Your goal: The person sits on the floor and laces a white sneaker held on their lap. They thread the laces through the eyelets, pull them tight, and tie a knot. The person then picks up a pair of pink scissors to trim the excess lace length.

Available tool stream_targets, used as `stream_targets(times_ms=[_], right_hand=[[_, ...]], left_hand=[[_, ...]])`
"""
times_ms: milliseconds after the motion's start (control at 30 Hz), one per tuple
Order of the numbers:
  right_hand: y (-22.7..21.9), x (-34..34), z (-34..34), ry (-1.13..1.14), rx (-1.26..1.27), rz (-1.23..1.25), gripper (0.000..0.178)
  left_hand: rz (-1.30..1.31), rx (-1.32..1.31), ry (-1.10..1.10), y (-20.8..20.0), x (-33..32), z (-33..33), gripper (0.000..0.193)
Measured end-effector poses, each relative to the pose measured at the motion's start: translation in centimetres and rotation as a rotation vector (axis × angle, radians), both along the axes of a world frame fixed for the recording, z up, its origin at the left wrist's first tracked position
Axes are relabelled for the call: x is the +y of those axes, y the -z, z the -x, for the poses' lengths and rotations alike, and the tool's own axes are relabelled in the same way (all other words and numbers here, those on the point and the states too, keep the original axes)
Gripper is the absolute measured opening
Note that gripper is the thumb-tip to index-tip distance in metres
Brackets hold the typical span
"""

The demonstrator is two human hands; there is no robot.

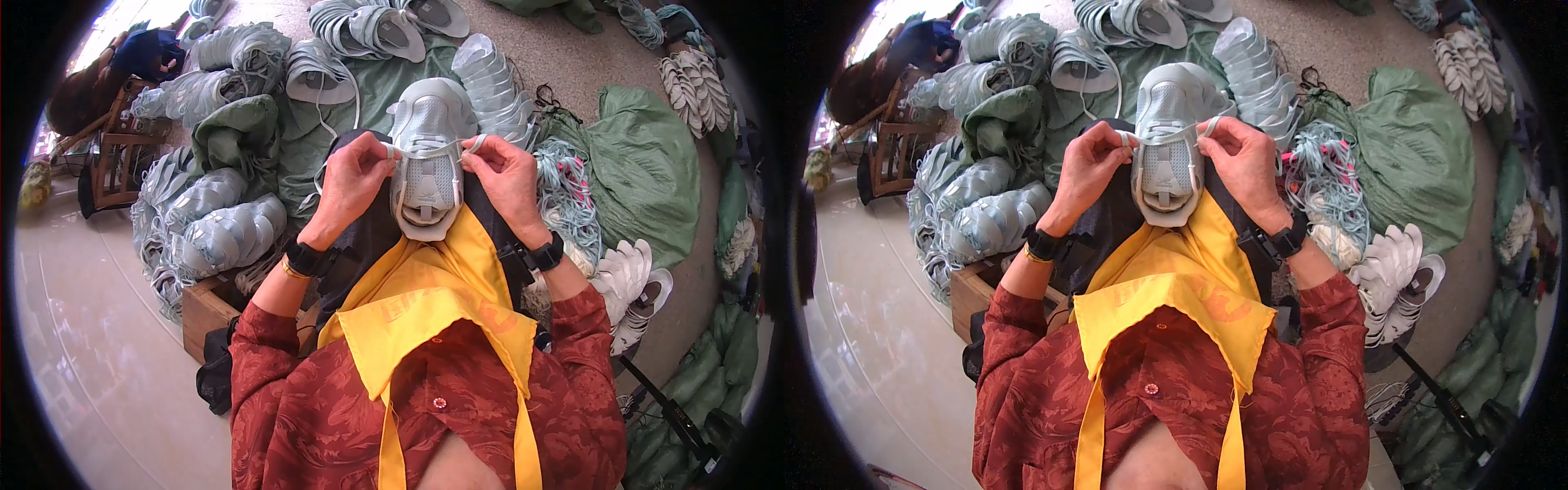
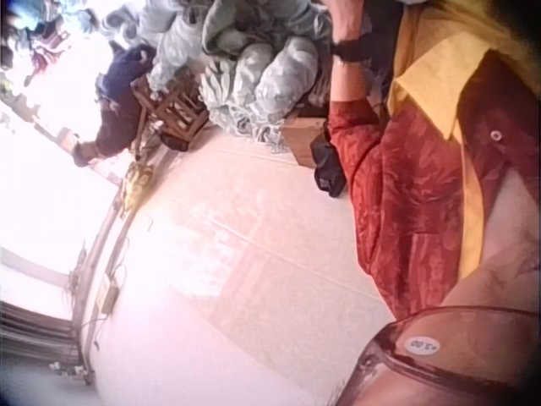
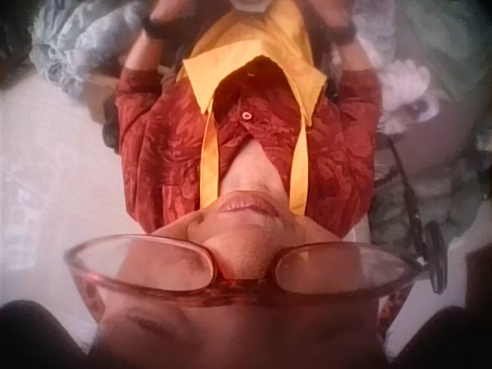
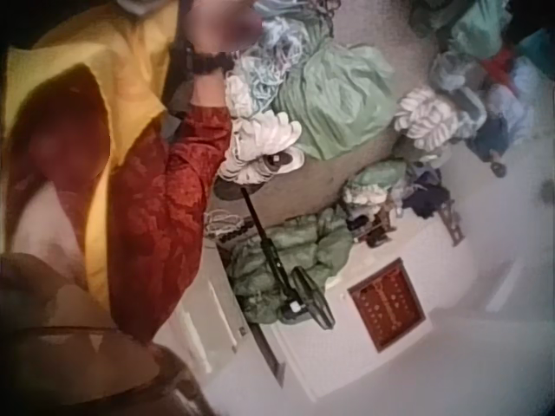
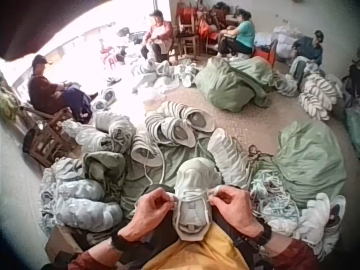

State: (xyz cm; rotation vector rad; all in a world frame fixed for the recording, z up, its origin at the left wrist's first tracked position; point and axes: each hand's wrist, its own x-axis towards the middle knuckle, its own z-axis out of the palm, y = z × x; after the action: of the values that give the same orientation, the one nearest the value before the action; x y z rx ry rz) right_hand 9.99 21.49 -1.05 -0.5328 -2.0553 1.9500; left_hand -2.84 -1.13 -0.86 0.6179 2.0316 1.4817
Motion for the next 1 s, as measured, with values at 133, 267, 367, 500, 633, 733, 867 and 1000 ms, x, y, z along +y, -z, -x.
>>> stream_targets(times_ms=[133,267,367,500,633,733,867,1000], right_hand=[[0.5,0.0,0.0,-0.018,-0.004,0.036,0.007],[0.4,-0.2,-0.1,-0.051,-0.043,-0.139,0.009],[0.2,-0.1,0.1,-0.041,-0.081,-0.217,0.012],[0.4,-0.3,0.1,0.01,-0.045,-0.237,0.019],[0.9,-0.4,-0.1,0.001,-0.009,-0.229,0.013],[0.9,-0.4,-0.3,0.003,0.009,-0.244,0.008],[0.8,-0.3,-0.3,-0.005,0.013,-0.281,0.007],[-0.3,-0.7,-0.3,-0.025,0.036,-0.4,0.011]], left_hand=[[-0.031,-0.024,-0.014,0.3,0.0,-0.1,0.006],[-0.051,-0.056,-0.033,0.4,0.1,-0.3,0.005],[-0.102,-0.09,-0.064,0.2,0.3,-0.3,0.005],[-0.206,-0.172,-0.129,0.7,0.9,-0.5,0.007],[-0.137,-0.083,-0.149,1.0,1.2,-0.7,0.009],[-0.032,0.033,-0.154,0.5,1.3,-0.9,0.009],[0.045,0.1,-0.162,0.5,1.1,-1.0,0.008],[0.037,0.096,-0.151,0.9,1.0,-1.0,0.009]])
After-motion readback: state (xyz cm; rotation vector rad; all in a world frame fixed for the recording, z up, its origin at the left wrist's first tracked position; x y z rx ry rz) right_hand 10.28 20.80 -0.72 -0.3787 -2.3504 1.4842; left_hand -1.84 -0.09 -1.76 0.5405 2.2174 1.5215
